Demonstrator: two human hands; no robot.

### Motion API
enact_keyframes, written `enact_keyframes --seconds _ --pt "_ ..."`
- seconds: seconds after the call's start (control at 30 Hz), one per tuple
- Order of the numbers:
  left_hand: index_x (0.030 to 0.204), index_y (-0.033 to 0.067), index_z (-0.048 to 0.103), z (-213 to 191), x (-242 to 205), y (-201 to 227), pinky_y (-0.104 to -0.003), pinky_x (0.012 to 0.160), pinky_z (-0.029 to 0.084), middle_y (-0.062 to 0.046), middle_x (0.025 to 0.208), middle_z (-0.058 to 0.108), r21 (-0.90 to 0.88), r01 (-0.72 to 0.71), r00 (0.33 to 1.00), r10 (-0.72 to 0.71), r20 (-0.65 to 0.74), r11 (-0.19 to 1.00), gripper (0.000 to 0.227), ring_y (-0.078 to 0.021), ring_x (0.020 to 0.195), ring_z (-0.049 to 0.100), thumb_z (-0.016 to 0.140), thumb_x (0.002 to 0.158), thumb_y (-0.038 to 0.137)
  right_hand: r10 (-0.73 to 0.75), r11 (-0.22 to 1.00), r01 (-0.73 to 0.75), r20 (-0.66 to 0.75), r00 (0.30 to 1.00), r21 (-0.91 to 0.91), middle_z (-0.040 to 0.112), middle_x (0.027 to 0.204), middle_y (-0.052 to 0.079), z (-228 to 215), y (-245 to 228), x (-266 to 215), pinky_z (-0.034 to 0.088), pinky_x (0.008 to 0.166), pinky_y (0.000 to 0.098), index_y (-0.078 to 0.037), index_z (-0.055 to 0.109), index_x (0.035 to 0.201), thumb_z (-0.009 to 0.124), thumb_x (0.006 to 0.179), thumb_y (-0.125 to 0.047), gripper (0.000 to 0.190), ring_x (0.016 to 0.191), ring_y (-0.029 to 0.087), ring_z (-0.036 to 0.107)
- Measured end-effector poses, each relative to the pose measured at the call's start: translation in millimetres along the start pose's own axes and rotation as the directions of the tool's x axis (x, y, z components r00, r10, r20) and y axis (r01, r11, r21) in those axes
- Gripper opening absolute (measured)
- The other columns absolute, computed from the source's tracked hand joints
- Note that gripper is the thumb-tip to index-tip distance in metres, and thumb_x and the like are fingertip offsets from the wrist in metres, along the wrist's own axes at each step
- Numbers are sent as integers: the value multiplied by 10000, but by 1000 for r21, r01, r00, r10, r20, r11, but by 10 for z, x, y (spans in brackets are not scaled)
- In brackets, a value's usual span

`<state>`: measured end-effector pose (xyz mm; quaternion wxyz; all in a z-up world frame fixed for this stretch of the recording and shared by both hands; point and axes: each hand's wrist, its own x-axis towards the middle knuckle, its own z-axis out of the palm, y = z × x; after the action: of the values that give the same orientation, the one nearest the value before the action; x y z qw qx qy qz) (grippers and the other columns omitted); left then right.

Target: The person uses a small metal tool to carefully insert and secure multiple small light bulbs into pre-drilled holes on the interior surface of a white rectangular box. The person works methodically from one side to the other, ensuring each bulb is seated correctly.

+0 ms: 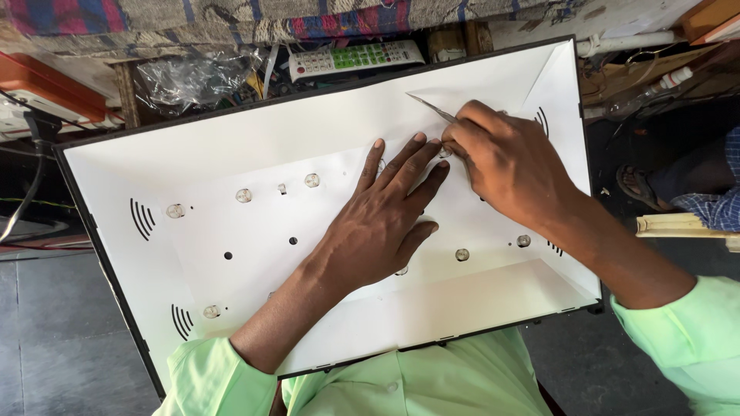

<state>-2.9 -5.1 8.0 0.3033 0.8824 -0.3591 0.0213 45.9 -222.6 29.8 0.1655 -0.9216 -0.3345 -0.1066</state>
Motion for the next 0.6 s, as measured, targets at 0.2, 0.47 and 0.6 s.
enact_keyframes --seconds 0.2,0.47,0.6 --pt "1475 -6 478 -32 11 -13 -597 1280 137 -158 1616 350 -21 -15 1000 14 -27 1000 630 -317 1561 231 682 938 250 143 841 -179 108 984 510 723 1059 59 -243 214 -57 576 674 290 -43 680 1341 612 932 72 430 812 156 692" --pt "1461 -32 476 48 -7 114 -585 1260 160 -175 1577 384 146 -3 999 10 -50 989 584 -312 1529 262 632 946 196 208 693 -222 105 972 686 731 876 72 -569 515 -113 419 406 180 -49 728 1249 722 945 -54 304 510 43 562" --pt "1366 -12 577 109 56 207 -474 1132 447 -171 1413 538 230 27 978 22 -208 973 441 -295 1308 528 638 939 75 236 487 -246 145 961 838 749 1037 143 -566 580 -85 490 427 219 -2 729 1230 649 1007 -33 239 595 103 616"
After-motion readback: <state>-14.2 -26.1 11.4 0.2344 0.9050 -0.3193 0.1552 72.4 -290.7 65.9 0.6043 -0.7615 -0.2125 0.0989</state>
